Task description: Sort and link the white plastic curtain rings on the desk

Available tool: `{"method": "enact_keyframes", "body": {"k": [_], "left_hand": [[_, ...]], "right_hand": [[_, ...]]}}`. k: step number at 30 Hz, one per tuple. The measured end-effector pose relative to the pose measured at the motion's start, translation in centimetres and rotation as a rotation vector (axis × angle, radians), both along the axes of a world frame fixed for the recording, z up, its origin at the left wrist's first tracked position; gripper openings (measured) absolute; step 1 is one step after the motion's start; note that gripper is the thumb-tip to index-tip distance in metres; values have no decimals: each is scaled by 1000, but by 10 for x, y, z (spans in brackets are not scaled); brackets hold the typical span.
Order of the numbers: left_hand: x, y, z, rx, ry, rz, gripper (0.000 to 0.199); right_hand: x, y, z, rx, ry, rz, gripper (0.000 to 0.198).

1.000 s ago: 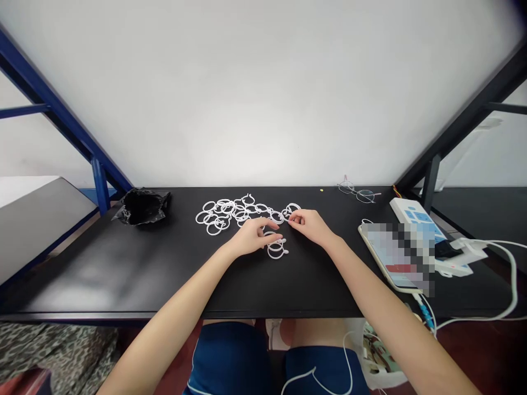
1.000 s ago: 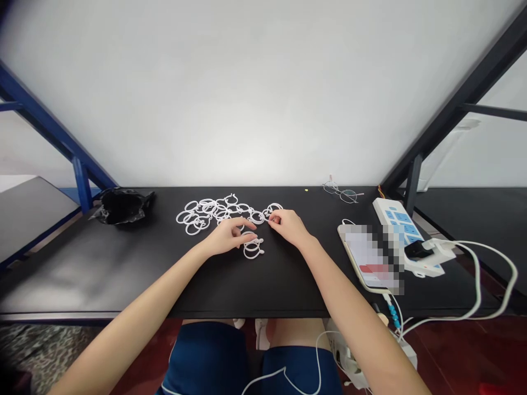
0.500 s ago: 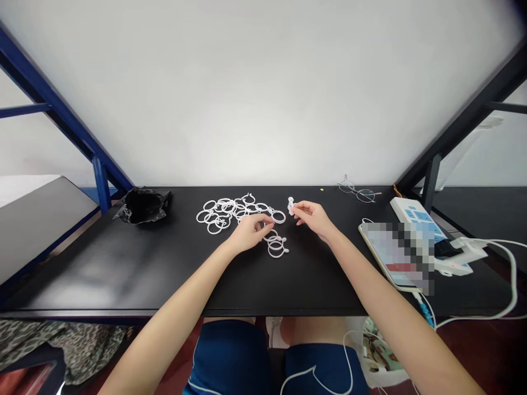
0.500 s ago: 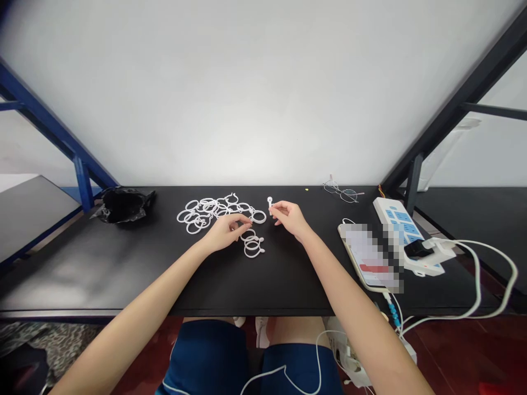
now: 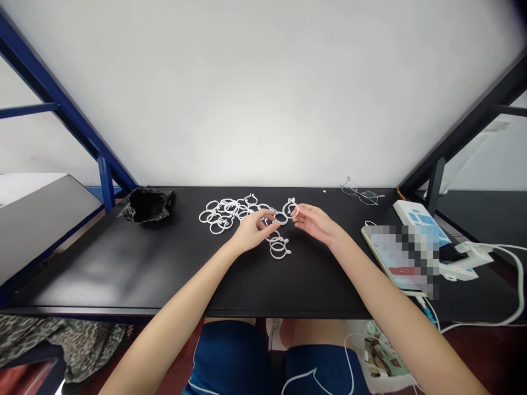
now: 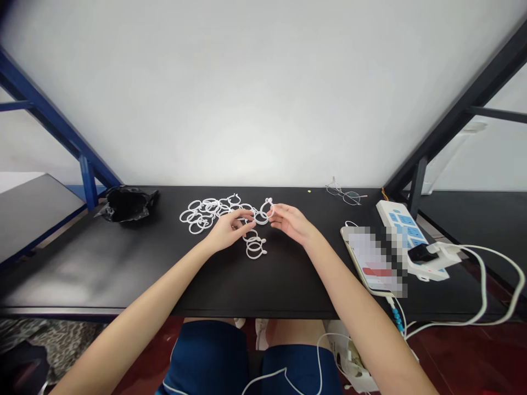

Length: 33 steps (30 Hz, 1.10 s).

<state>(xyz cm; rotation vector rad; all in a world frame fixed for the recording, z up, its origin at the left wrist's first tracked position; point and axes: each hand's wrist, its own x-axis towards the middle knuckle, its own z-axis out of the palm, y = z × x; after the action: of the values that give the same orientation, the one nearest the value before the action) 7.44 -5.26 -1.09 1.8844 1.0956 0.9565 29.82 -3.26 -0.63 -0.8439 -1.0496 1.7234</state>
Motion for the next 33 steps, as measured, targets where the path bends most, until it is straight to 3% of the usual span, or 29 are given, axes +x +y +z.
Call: {"method": "enact_keyframes", "body": {"k": [4,10,14,18,28,33], "left_hand": [[2,-2,0,-32,-94,-8,53],[8,-5,-4,23,-142,-9,46],[9,-4,-5,91,-144,-11,41],[6,-2,-4,135,-102,15,39],[7,-2,-5,229,-13,-57,33],[6,0,-6,217,5,-69,32]], "right_hand": [[-11,-10,-3,44,-108,200,19],[-20,-16,-5,107,-219,222,20],[-24,-15,-5,112,-208,174,24],[-26,-14,-3,133,-179,31,27],[-36,-18,-5,321,-298,-178,28],[-35,-17,-6,387,-324,-212,25]]}}
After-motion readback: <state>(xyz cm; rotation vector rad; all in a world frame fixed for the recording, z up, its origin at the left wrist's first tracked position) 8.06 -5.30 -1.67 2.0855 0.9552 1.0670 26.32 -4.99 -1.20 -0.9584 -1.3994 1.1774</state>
